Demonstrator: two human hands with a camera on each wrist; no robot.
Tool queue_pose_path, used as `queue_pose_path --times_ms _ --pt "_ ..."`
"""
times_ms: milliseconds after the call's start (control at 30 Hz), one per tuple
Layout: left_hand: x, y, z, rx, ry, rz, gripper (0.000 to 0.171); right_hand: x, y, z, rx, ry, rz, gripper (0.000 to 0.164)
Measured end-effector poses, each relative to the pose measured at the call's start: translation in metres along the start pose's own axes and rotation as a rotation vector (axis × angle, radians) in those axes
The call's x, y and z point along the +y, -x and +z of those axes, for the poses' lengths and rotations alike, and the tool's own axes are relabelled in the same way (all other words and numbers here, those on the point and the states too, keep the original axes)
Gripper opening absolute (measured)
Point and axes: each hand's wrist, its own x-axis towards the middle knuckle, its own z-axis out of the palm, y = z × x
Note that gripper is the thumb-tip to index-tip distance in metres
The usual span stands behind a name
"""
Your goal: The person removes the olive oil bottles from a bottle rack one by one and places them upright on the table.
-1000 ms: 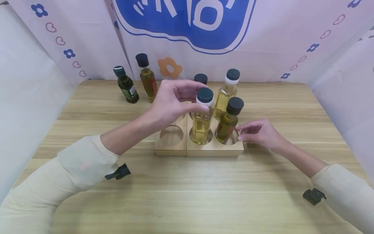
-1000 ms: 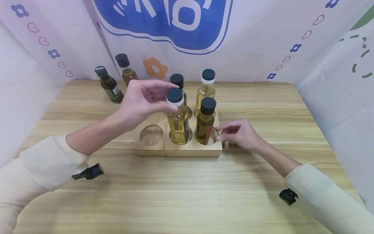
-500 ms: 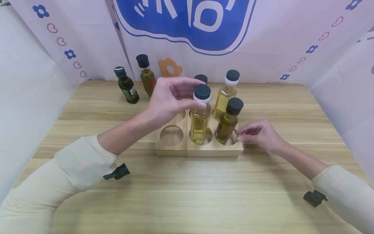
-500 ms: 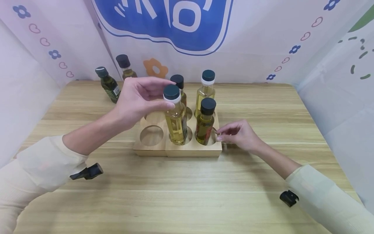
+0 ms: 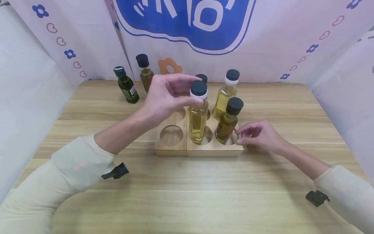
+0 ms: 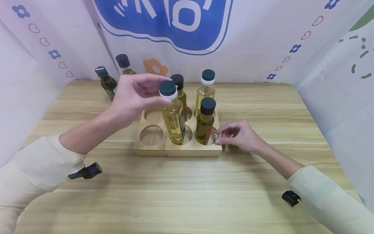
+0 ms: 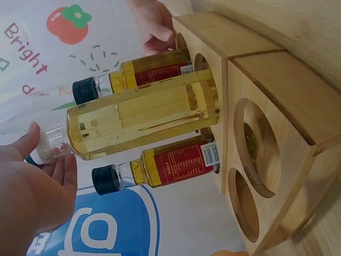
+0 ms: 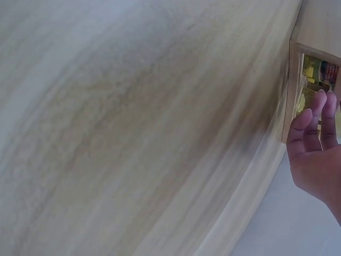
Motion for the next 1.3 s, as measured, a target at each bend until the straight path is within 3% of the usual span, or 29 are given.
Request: queue_pose_path --times_ms 367,833,1100,1300 --pt "-0.001 -0.003 0.000 0.020 0.038 0.024 0.044 0.001 0.000 -0.001 -0.005 0.027 0.007 0.031" --pt "0.004 -0.009 -0.002 0.138 0.078 0.052 0.042 0.002 0.001 0.001 -0.010 -0.027 0.004 0.029" --pt "0.002 -0.012 -0.008 0.199 0.118 0.129 0.040 0.002 0.002 0.002 -0.011 -0.055 0.009 0.029" --pt "0.004 -0.016 -0.015 0.227 0.162 0.119 0.040 0.001 0.002 0.002 -0.004 -0.057 0.026 0.030"
